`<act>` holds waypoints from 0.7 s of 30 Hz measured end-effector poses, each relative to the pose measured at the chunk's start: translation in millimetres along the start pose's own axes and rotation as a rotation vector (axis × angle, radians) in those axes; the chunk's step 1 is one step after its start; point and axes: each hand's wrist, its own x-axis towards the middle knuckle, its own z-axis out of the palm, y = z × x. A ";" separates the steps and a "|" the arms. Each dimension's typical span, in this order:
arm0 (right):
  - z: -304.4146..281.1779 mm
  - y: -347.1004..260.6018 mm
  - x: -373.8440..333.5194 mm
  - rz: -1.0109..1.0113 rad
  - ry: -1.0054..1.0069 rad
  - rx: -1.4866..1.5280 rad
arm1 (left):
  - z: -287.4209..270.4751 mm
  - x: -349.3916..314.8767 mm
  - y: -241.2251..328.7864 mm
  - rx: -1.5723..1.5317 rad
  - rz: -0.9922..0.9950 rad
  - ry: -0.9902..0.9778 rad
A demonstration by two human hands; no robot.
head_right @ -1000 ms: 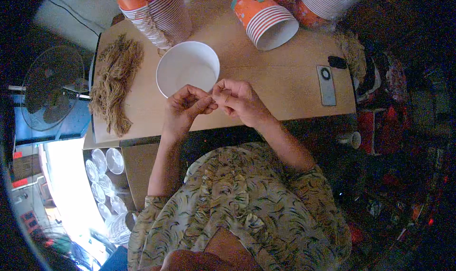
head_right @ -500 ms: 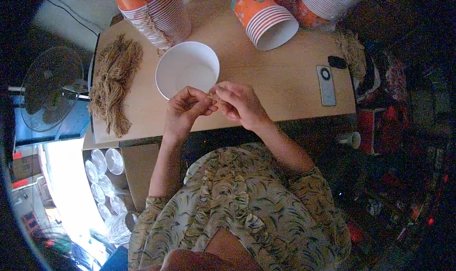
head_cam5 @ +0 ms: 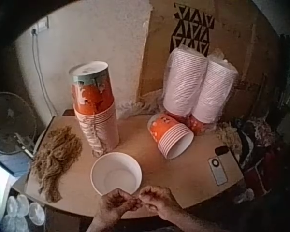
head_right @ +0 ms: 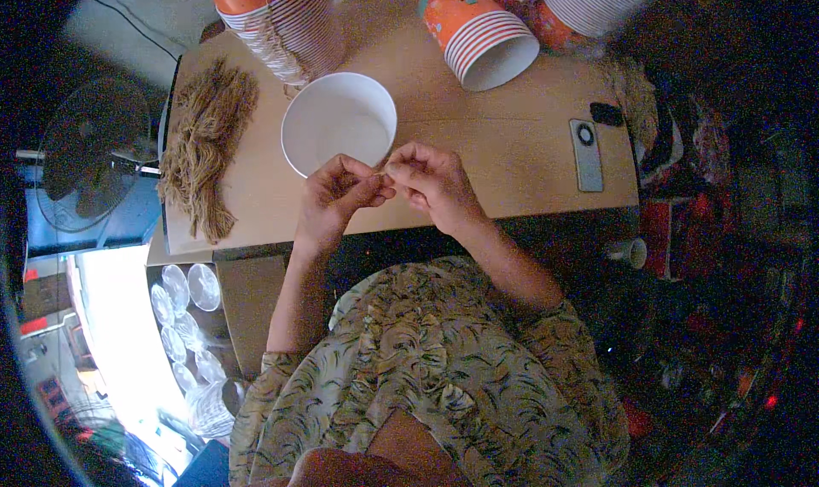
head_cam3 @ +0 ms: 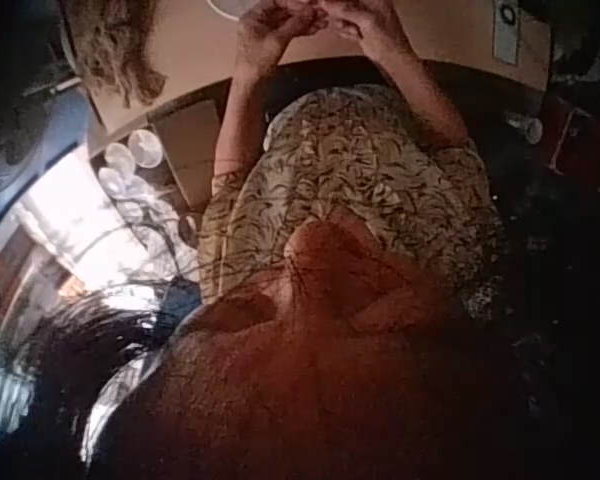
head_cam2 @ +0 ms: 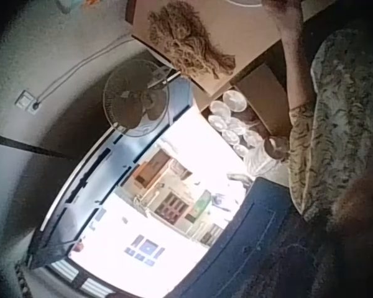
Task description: Tying thin pieces of string onto the handles or rims of paper cups for packaging or presentation.
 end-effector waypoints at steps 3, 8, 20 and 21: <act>8.7 -4.1 -3.0 -0.077 0.050 -0.069 | -1.3 0.2 0.0 0.016 -0.001 -0.017; 4.6 -3.1 1.3 -0.125 0.055 -0.028 | -2.4 0.9 -0.2 0.029 -0.022 -0.042; 7.2 -20.2 -17.3 -0.286 -0.037 -0.354 | 5.6 -12.4 4.4 0.427 0.293 -0.007; 6.7 -21.4 -21.6 -0.272 -0.104 -0.403 | 4.8 -15.3 3.8 0.598 0.437 0.007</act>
